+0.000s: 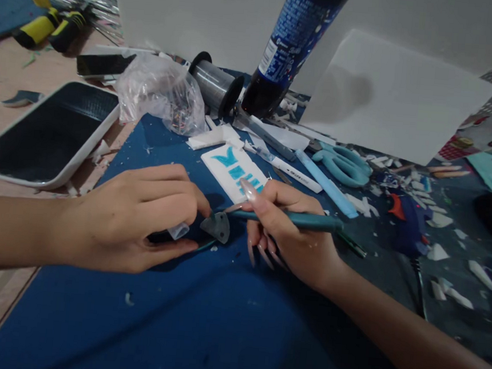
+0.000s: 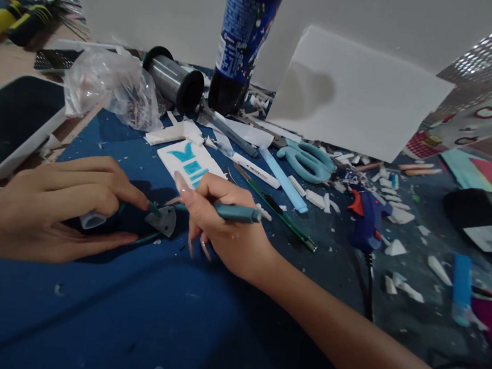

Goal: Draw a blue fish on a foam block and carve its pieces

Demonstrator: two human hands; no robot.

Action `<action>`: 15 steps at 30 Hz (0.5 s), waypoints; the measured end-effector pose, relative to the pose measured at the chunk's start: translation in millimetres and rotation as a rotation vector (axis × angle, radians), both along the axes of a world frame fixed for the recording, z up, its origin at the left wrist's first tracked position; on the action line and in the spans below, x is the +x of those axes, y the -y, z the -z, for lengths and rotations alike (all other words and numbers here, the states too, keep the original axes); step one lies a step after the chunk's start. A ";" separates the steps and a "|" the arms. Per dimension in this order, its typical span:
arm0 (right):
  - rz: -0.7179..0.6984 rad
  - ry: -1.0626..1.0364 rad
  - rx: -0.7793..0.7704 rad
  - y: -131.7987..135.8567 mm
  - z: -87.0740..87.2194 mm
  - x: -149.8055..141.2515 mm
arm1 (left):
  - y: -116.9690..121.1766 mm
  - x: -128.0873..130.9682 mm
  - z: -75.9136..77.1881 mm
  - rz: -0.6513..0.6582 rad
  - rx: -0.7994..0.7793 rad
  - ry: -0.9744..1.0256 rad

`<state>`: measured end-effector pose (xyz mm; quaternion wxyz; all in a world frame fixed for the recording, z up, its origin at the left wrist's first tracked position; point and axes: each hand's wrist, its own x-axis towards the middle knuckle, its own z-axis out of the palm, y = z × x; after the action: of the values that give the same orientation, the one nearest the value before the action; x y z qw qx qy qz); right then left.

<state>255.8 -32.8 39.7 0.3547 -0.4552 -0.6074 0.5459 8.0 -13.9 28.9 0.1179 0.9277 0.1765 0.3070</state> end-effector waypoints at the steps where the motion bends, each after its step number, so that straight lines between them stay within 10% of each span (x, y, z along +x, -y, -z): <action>1: -0.015 -0.003 -0.009 0.1 0.3 -0.4 | 0.3 -0.1 0.1 -0.001 -0.006 0.002; 15: 0.004 0.021 0.109 2.1 4.7 -2.1 | 2.4 -2.4 0.3 -0.004 0.081 -0.011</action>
<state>253.7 -34.8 35.1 0.3737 -0.4421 -0.6391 0.5064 5.6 -16.3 28.7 0.0785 0.9330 0.1667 0.3090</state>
